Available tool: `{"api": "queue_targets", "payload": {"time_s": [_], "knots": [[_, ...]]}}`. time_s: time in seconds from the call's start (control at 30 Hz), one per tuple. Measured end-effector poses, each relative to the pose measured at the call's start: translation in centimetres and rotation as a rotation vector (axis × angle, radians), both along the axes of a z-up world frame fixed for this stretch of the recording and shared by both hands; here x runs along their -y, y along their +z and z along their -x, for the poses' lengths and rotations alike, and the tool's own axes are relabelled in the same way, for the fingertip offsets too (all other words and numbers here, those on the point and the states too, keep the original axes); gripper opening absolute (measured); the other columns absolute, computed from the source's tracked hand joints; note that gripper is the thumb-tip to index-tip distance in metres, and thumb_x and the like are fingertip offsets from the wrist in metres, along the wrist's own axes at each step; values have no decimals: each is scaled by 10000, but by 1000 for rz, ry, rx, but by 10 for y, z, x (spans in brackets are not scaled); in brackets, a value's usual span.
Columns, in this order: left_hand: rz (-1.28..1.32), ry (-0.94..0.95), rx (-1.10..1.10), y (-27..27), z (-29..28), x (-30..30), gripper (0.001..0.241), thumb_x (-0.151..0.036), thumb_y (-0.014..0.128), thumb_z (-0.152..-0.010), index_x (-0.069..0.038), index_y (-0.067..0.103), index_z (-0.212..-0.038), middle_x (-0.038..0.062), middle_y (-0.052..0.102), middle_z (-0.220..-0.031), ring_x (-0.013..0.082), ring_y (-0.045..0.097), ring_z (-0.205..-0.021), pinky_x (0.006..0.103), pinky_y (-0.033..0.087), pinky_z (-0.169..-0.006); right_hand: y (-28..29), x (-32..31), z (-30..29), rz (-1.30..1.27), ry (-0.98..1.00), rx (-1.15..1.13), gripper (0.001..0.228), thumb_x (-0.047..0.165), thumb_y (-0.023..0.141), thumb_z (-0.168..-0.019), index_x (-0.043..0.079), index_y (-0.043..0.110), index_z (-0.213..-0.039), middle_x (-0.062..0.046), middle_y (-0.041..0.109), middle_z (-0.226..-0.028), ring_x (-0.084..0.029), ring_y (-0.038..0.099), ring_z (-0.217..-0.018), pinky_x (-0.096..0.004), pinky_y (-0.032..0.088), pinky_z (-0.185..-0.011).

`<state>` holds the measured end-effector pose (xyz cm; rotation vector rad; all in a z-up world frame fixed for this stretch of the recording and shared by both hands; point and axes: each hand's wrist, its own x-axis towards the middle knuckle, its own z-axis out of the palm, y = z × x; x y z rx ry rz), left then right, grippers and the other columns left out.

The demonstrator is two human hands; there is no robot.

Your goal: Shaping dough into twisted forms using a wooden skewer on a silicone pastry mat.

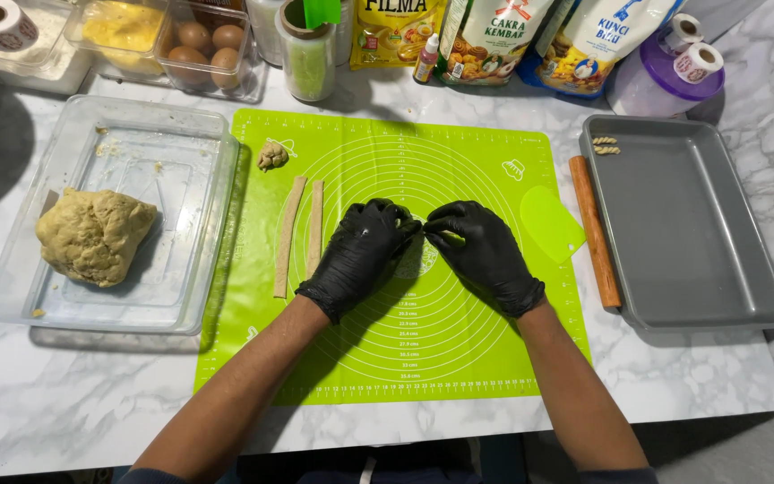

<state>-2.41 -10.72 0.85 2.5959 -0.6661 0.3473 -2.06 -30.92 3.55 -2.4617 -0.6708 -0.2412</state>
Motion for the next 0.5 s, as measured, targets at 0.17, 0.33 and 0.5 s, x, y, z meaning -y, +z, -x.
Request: {"api": "queue_targets", "payload": {"time_s": [0.17, 0.33, 0.5], "knots": [[-84, -57, 74, -7, 1, -4, 335, -279, 681, -910, -99, 646, -1191, 168, 616, -1000, 433, 661, -963, 509, 587, -795, 18, 11, 2, -10, 7, -36, 200, 203, 807, -891, 127, 788, -1075, -108, 739, -1150, -350, 673, -1130, -476, 560, -934], [-11, -34, -45, -6, 1, 5, 387, -337, 650, -957, -109, 586, -1263, 174, 579, -1056, 478, 649, -989, 546, 589, -776, 19, 13, 5, -19, -21, -52, 136, 168, 791, -908, 122, 801, -1036, -119, 742, -1146, -358, 672, -1121, -463, 569, -924], [-107, -164, 113, 3, 8, 1, 296, -235, 523, -1006, -193, 626, -1280, 158, 605, -1150, 427, 635, -1096, 524, 558, -873, 9, 18, 3, -55, -17, -98, 131, 123, 777, -901, 163, 806, -1022, -59, 760, -1098, -301, 693, -1094, -429, 573, -925]]}}
